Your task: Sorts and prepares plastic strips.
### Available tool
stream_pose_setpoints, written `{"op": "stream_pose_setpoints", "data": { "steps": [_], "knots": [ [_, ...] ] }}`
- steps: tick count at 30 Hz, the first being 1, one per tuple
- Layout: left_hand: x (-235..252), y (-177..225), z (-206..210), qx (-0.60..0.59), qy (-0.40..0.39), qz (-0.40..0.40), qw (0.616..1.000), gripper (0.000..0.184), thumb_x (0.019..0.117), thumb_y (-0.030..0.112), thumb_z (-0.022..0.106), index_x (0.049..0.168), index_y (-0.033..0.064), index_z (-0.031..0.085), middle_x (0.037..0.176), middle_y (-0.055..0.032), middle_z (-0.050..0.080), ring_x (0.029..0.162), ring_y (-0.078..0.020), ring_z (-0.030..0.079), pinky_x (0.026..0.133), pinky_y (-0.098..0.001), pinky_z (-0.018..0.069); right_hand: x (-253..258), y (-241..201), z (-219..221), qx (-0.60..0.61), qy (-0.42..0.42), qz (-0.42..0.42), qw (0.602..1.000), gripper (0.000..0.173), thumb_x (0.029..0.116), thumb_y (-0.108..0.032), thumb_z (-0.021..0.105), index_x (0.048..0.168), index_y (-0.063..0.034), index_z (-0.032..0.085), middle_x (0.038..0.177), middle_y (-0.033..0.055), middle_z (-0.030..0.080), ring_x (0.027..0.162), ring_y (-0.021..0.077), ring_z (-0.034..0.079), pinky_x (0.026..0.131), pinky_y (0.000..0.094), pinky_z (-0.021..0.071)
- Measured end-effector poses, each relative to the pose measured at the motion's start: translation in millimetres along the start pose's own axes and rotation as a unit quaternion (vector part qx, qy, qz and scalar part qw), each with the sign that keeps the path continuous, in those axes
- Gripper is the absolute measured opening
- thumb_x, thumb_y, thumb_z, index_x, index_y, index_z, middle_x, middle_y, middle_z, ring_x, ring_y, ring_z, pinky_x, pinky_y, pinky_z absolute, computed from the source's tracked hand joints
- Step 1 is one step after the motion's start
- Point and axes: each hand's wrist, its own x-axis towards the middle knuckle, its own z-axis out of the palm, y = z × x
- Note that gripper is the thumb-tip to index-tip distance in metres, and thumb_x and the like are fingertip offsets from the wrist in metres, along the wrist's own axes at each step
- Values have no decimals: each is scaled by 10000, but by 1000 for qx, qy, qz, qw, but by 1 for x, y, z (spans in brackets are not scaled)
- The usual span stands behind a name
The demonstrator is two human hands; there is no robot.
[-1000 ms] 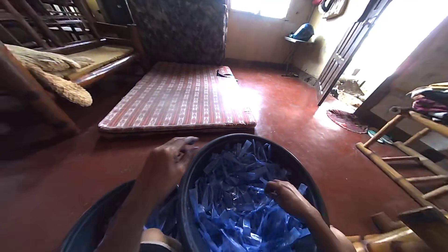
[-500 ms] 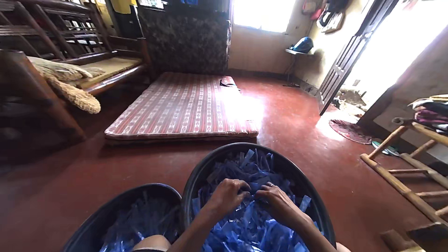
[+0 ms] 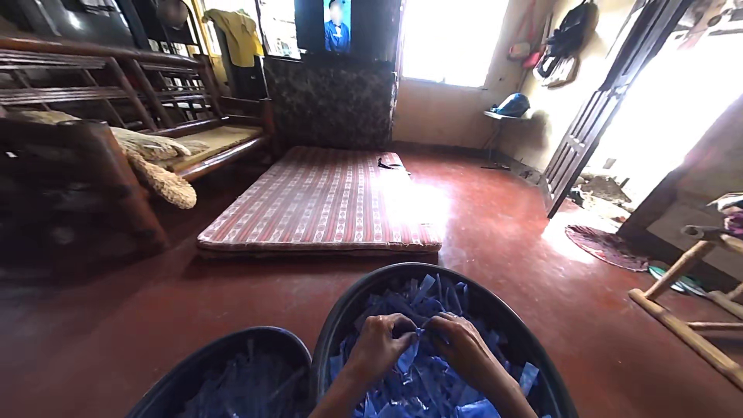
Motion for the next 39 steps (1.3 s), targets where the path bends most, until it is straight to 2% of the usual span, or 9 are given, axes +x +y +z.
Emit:
{"op": "stream_pose_setpoints", "data": {
  "steps": [4,7,9,11,22,26,29,32,39],
  "knots": [
    [7,0,0,-39,12,-67,997,184,969,187,699,1064,47,771,983,-67,754,891,-102,692,862,-308,542,-2,8,21,-60,236,-52,968,253,869,-85,733,1117,-44,765,1167,199,708,1119,450,650,925,614,518],
    [8,2,5,-47,31,-71,996,180,969,188,692,1053,53,777,977,-66,757,892,-106,696,867,-320,544,0,5,25,-120,363,-101,918,148,856,-103,674,963,-78,774,1013,123,731,985,336,699,837,456,576],
    [8,8,8,-45,38,-62,996,185,970,170,687,1055,31,774,979,-90,759,893,-132,704,870,-335,546,-3,-3,26,-68,334,-104,934,123,865,-82,680,943,-40,766,932,117,738,859,257,730,761,377,610],
    [6,14,12,-35,40,-46,998,199,970,144,677,1076,3,770,1010,-128,762,929,-181,719,899,-371,549,-5,-8,28,5,275,-87,957,135,864,-25,696,975,20,757,940,165,737,813,263,740,750,383,619],
    [-1,18,18,-18,47,-40,998,216,964,115,665,1082,-43,752,987,-181,755,912,-245,727,888,-411,556,-10,-9,32,34,231,-61,970,184,842,52,663,1008,58,743,962,207,732,828,306,738,782,409,610],
    [-3,15,20,36,57,62,996,197,965,81,638,1047,-56,753,984,-196,755,918,-282,739,885,-432,573,-10,-6,25,150,177,41,972,233,877,0,660,1098,66,694,923,160,725,803,221,705,765,396,578],
    [-5,12,27,157,92,163,970,178,960,56,634,1050,-34,759,998,-203,751,927,-347,748,841,-498,599,-7,0,22,207,145,100,962,257,894,-31,650,1135,58,661,898,126,708,784,177,679,755,380,563],
    [-2,2,36,257,144,249,922,133,911,28,667,978,-4,777,955,-163,770,896,-314,765,788,-451,618,-6,1,21,259,125,128,949,262,889,-23,626,1137,59,644,883,102,691,765,150,659,738,354,552],
    [2,-4,34,310,174,308,882,102,884,57,675,902,7,761,883,-132,763,829,-262,763,739,-378,615,-7,1,20,480,90,152,859,206,917,71,549,1117,28,567,855,35,688,708,102,676,698,284,594]
  ]
}}
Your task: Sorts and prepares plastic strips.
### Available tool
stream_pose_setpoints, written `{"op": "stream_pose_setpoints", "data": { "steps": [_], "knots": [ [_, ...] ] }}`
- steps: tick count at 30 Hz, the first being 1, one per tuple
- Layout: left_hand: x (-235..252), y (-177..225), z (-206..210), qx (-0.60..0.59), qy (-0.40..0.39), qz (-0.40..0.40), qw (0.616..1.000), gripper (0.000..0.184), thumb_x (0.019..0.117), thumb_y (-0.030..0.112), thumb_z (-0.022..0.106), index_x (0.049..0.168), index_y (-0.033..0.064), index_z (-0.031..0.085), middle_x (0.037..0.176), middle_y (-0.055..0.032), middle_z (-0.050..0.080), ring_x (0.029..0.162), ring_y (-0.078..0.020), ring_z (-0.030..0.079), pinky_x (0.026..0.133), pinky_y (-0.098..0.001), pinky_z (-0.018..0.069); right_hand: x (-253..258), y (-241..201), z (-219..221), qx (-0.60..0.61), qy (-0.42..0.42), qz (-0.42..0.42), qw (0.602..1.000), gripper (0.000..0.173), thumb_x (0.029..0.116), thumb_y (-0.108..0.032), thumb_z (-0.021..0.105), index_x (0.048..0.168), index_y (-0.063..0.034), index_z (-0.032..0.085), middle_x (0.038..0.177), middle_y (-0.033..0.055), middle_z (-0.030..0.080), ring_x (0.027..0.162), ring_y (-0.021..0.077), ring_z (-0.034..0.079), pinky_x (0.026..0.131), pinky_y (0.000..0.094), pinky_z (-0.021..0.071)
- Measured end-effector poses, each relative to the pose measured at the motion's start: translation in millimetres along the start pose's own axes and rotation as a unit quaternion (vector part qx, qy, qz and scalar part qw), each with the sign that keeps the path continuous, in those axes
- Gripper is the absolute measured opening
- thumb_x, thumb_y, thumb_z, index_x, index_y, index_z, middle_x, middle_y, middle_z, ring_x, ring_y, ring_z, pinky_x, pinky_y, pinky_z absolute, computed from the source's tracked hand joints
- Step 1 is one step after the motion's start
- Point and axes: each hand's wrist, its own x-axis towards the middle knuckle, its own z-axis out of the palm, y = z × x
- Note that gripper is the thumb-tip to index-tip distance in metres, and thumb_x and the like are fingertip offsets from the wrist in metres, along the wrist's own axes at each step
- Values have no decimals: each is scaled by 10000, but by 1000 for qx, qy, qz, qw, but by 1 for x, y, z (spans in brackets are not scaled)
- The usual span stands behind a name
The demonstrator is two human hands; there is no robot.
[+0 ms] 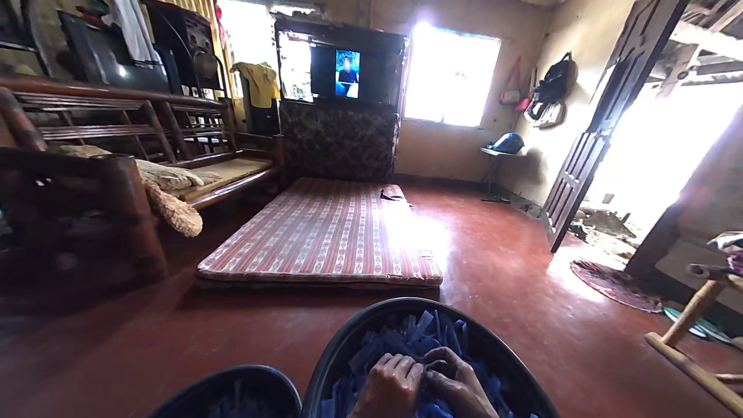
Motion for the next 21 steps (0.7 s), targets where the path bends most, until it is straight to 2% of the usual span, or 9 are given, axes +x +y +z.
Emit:
{"op": "stream_pose_setpoints", "data": {
  "steps": [5,11,13,15,18,19,21],
  "knots": [
    [2,2,2,37,10,-12,999,112,866,118,674,851,37,751,821,-104,740,786,-247,744,706,-380,604,1,4,-1,-71,-22,-64,995,266,878,71,577,1140,27,561,830,-10,666,707,56,651,685,249,568],
    [6,13,-6,-64,8,-99,993,100,846,86,698,868,3,748,833,-136,738,795,-283,746,717,-420,610,4,6,-2,-160,20,-76,984,305,882,20,589,1185,47,572,831,28,649,716,66,620,689,267,534],
    [6,15,-7,-93,-23,-131,987,105,862,69,687,898,-16,737,855,-160,728,794,-303,739,715,-444,609,4,5,-3,-167,35,-71,983,309,879,14,586,1186,42,571,825,26,649,710,68,620,685,273,534],
    [6,15,-11,-103,-80,-146,981,145,896,75,671,972,-34,729,941,-191,724,831,-343,733,727,-483,594,3,5,-2,-213,46,-68,974,334,874,6,587,1204,59,579,842,68,651,725,122,619,698,330,529],
    [4,15,-8,-75,-90,-109,987,229,895,99,704,1080,-32,743,1054,-210,737,920,-365,742,773,-508,596,-1,2,2,-298,53,-81,949,333,887,-6,623,1209,76,607,876,137,684,774,221,661,745,417,543],
    [3,14,-5,-55,-81,-91,991,219,891,94,707,1070,-23,756,1048,-201,745,926,-357,745,778,-499,599,-2,2,4,-311,53,-87,945,330,887,-11,633,1205,75,611,875,143,687,779,236,669,751,428,547],
    [1,12,0,-12,-58,-62,996,140,869,55,703,978,0,772,976,-171,757,883,-324,754,758,-459,608,-4,1,7,-321,49,-94,941,321,891,-19,643,1197,74,616,860,142,686,770,238,671,746,427,550]
  ]
}}
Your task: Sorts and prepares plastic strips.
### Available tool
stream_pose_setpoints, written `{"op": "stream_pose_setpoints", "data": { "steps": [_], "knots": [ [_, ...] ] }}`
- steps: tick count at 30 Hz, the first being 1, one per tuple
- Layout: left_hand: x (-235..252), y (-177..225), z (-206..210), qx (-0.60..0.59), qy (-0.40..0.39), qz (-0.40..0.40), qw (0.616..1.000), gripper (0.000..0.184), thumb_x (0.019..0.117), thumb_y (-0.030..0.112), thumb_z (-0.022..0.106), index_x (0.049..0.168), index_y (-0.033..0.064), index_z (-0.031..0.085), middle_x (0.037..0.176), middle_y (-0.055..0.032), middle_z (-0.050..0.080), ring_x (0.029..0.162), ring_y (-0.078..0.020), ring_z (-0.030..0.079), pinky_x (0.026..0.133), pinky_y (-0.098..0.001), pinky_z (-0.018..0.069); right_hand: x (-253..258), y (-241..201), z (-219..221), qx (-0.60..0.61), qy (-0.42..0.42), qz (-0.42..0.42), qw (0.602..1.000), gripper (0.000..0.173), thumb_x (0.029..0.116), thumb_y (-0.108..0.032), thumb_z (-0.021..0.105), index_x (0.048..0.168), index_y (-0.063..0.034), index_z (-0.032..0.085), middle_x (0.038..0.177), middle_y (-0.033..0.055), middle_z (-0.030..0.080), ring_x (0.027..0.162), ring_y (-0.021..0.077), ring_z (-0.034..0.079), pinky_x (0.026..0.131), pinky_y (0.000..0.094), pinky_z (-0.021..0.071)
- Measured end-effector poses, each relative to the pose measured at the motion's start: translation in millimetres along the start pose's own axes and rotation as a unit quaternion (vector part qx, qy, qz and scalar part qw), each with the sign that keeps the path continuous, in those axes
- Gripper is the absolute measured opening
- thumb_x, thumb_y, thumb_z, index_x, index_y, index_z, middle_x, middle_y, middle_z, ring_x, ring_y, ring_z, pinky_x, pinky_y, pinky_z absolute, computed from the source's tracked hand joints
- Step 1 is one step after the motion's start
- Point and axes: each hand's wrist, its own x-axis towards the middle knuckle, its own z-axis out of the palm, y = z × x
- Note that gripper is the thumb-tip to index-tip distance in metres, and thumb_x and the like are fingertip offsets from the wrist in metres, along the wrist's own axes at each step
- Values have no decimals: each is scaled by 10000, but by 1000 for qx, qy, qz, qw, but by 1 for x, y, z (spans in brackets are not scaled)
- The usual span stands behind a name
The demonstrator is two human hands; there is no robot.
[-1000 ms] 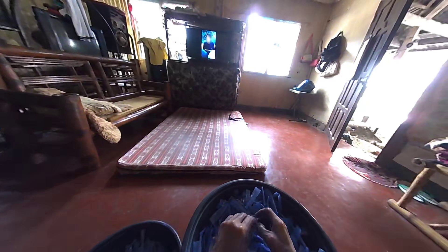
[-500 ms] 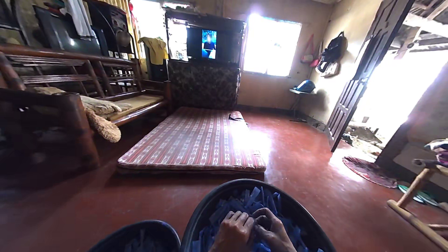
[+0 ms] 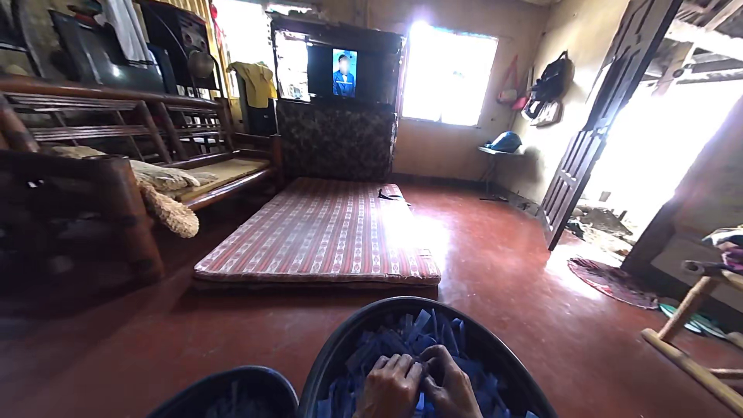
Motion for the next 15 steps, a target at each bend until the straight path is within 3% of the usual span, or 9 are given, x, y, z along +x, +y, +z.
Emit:
{"op": "stream_pose_setpoints", "data": {
  "steps": [6,8,11,13,15],
  "knots": [
    [0,-4,1,14,15,-8,1000,57,867,45,717,852,11,760,873,-148,755,816,-299,756,724,-431,609,2,3,0,52,5,19,998,308,885,-13,616,1184,61,618,827,92,651,712,157,614,697,359,521],
    [1,-3,-1,-43,19,-36,998,82,889,47,699,886,7,770,907,-153,758,828,-309,756,721,-451,612,4,7,2,97,13,34,995,292,878,-14,603,1164,46,610,823,61,638,712,121,605,684,326,516],
    [3,-2,-10,-195,-23,-95,976,117,932,32,668,983,-28,754,1054,-191,737,928,-326,742,811,-476,606,5,9,0,165,20,62,984,269,869,23,577,1136,48,604,817,36,634,692,82,600,664,280,517],
    [4,-2,-12,-277,-30,-124,952,131,934,35,674,1010,-49,740,1069,-195,727,914,-282,727,838,-415,596,7,10,0,220,30,89,971,239,881,54,555,1116,59,599,802,30,630,661,67,600,645,252,526],
    [6,0,-16,-331,-35,-169,928,158,952,47,656,1045,-67,715,1012,-183,724,821,-218,707,794,-344,587,8,8,-1,277,34,126,952,215,904,84,525,1106,56,591,786,28,631,634,62,601,625,234,530]
  ]
}}
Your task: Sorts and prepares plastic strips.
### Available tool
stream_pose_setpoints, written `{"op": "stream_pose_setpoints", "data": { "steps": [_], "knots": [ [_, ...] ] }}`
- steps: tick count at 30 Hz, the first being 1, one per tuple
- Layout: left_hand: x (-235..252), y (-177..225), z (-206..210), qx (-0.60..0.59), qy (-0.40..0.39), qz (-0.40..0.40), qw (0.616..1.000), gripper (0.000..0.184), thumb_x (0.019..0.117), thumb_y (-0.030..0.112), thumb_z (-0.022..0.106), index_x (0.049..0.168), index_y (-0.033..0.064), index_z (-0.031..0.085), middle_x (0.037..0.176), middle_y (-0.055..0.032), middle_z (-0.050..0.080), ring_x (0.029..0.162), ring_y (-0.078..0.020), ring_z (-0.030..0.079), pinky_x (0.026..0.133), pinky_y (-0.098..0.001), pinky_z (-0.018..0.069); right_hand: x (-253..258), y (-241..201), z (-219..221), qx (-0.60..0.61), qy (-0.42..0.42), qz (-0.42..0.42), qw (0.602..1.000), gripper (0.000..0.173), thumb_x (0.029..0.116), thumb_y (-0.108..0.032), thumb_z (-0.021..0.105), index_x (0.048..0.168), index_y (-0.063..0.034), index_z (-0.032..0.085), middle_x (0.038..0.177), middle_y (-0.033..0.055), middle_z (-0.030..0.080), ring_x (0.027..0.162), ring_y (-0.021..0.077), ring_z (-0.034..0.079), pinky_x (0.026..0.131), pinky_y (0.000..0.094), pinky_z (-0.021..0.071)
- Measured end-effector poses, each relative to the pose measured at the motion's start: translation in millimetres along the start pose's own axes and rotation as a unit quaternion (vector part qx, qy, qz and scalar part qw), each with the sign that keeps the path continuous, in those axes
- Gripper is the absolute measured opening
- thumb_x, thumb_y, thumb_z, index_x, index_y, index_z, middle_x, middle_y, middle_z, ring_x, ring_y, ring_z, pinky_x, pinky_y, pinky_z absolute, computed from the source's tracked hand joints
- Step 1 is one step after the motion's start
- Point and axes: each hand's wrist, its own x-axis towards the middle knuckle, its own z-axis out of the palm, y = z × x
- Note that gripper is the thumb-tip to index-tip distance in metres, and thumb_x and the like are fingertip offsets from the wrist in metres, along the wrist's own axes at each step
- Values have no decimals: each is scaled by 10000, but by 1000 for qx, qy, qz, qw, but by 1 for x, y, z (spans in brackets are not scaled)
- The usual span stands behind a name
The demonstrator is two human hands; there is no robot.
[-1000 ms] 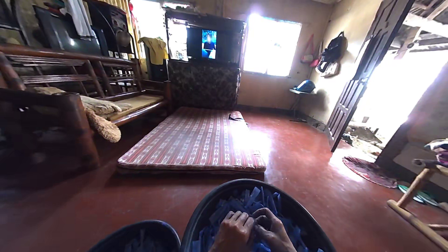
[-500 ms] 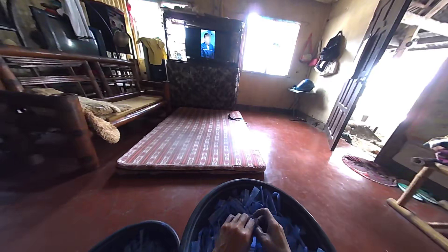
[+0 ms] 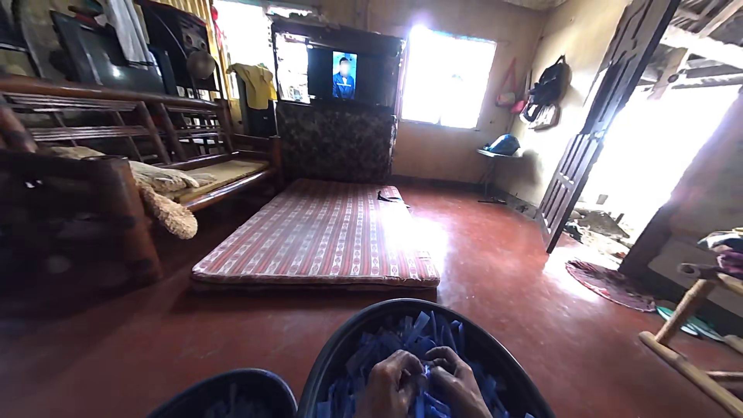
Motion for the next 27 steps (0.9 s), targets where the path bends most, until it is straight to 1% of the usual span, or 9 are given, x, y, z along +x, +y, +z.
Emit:
{"op": "stream_pose_setpoints", "data": {
  "steps": [3,6,10,12,17,19,22,24,27],
  "knots": [
    [2,1,-1,-14,6,-38,999,184,975,51,623,1107,-66,674,948,-169,715,788,-201,704,782,-338,587,-1,0,1,65,-7,27,998,199,929,98,490,1097,58,590,798,42,649,665,94,643,666,263,570],
    [2,-5,-1,82,11,5,997,278,946,6,612,1203,-78,678,998,-217,724,870,-304,720,845,-423,586,-2,1,3,116,-9,43,992,190,939,97,465,1082,57,584,822,64,665,704,134,678,712,308,605],
    [1,-4,-1,141,1,14,990,201,915,-11,626,1067,-59,749,1016,-242,721,923,-357,725,863,-451,585,-3,0,4,123,3,43,992,188,945,112,449,1064,53,583,804,56,651,690,127,670,700,300,603],
    [2,-4,-2,98,19,-5,995,181,915,-4,627,1038,-65,744,995,-228,728,918,-321,723,870,-420,576,-2,0,5,125,4,46,991,199,948,112,431,1067,52,578,812,57,652,700,126,674,706,300,606],
    [8,-1,-12,-103,51,-127,985,179,957,48,640,1103,-35,700,990,-95,716,879,-77,671,848,-248,544,0,7,5,150,-12,63,987,176,956,90,467,1079,34,581,797,49,661,682,123,664,686,295,592],
    [10,-3,-14,-162,73,-134,975,152,963,43,647,1090,-29,688,955,-49,714,847,-40,672,823,-216,558,0,11,6,150,-47,68,985,205,968,52,441,1120,16,573,815,35,671,687,111,663,675,285,583],
    [12,-4,-23,-191,119,-137,965,114,976,79,652,1052,8,699,906,-6,725,817,-36,683,796,-219,573,-5,12,13,175,-106,71,976,279,1048,-32,333,1179,-8,577,847,21,703,733,113,696,713,299,604],
    [15,-4,-33,-206,157,-146,955,126,992,100,651,1062,11,708,908,-21,731,813,-60,690,784,-235,580,-9,14,18,192,-151,73,967,392,1112,-172,244,1201,-17,592,883,38,731,771,138,721,739,327,619],
    [18,-11,-48,-234,214,-143,938,138,1012,92,620,1080,8,706,908,-28,738,763,-75,686,718,-234,579,-10,16,22,153,-202,77,964,583,1123,-353,139,1221,-32,616,890,14,753,790,112,721,755,320,607]
  ]
}}
